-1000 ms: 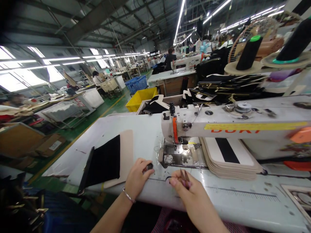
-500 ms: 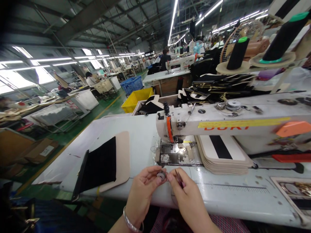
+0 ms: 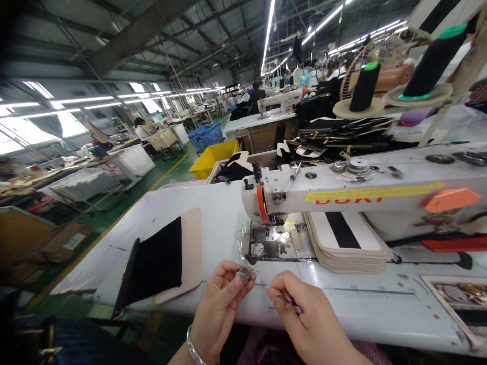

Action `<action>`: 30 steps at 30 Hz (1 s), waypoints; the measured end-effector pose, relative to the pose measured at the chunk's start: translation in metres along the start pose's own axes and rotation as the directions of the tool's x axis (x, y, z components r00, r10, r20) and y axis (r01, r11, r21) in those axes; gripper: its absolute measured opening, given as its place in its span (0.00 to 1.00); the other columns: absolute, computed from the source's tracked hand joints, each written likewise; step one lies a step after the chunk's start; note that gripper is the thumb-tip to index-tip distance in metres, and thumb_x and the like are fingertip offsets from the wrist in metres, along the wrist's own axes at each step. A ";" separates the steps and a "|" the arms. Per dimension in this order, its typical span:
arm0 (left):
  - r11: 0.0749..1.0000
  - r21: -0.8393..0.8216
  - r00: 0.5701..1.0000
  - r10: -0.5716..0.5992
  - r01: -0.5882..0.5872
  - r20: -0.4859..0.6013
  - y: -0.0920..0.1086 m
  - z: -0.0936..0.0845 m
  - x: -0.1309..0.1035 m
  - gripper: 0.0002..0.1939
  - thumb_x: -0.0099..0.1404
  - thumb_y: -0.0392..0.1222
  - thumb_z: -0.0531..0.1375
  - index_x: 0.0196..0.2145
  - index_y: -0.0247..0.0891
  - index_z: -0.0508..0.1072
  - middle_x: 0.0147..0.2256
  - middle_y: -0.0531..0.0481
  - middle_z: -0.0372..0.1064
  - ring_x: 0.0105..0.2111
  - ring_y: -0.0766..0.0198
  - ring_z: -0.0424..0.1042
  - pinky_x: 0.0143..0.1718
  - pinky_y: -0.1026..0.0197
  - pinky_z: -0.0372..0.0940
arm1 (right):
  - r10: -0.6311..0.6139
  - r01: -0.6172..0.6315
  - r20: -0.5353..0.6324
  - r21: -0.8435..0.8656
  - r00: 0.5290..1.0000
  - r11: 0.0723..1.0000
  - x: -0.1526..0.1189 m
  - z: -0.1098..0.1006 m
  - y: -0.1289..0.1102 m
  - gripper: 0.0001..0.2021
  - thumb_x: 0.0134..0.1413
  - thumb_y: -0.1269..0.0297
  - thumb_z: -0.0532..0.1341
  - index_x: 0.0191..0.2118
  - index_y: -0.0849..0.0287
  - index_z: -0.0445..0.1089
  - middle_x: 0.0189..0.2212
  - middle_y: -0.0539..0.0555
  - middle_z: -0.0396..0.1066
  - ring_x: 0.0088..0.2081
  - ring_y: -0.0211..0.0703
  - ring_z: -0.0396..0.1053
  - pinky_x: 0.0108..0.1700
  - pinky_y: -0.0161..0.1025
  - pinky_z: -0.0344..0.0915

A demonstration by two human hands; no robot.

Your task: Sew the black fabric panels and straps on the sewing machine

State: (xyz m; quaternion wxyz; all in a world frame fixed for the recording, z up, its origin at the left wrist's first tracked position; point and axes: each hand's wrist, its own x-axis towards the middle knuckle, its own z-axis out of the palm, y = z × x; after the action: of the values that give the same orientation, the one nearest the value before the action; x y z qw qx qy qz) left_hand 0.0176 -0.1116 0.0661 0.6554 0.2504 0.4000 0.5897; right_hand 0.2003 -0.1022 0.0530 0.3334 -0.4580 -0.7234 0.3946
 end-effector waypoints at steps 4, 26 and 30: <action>0.999 -0.035 0.999 -0.008 0.010 0.045 -0.002 0.001 -0.001 0.12 0.57 0.33 0.67 0.35 0.33 0.67 0.36 0.47 0.72 0.38 0.63 0.74 0.43 0.61 0.69 | 0.079 -0.084 -0.094 -0.045 0.992 0.996 0.000 -0.004 0.014 0.14 0.64 0.53 0.50 0.30 0.55 0.59 0.23 0.45 0.57 0.26 0.37 0.58 0.29 0.35 0.54; 0.908 0.417 0.999 0.007 -0.028 0.051 0.014 -0.028 0.009 0.17 0.51 0.40 0.71 0.39 0.32 0.76 0.31 0.46 0.74 0.30 0.65 0.72 0.35 0.64 0.67 | 0.217 -0.103 0.204 -0.456 0.955 0.884 -0.013 -0.016 0.035 0.20 0.66 0.49 0.42 0.32 0.55 0.61 0.31 0.51 0.68 0.35 0.46 0.66 0.38 0.44 0.56; 0.844 0.535 0.999 0.008 -0.028 0.041 0.023 -0.026 0.004 0.16 0.52 0.43 0.70 0.37 0.32 0.78 0.28 0.46 0.75 0.27 0.64 0.72 0.33 0.62 0.69 | 0.196 -0.107 0.177 -0.415 0.965 0.904 -0.008 -0.016 0.035 0.15 0.63 0.50 0.49 0.34 0.55 0.62 0.35 0.51 0.67 0.36 0.44 0.66 0.39 0.43 0.58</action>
State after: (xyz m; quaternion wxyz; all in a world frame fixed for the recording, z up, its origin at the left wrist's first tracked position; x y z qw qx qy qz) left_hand -0.0174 -0.1071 0.0689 0.5613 0.4379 0.5339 0.4562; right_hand 0.2310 -0.0956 0.0287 0.1204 -0.5263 -0.7827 0.3096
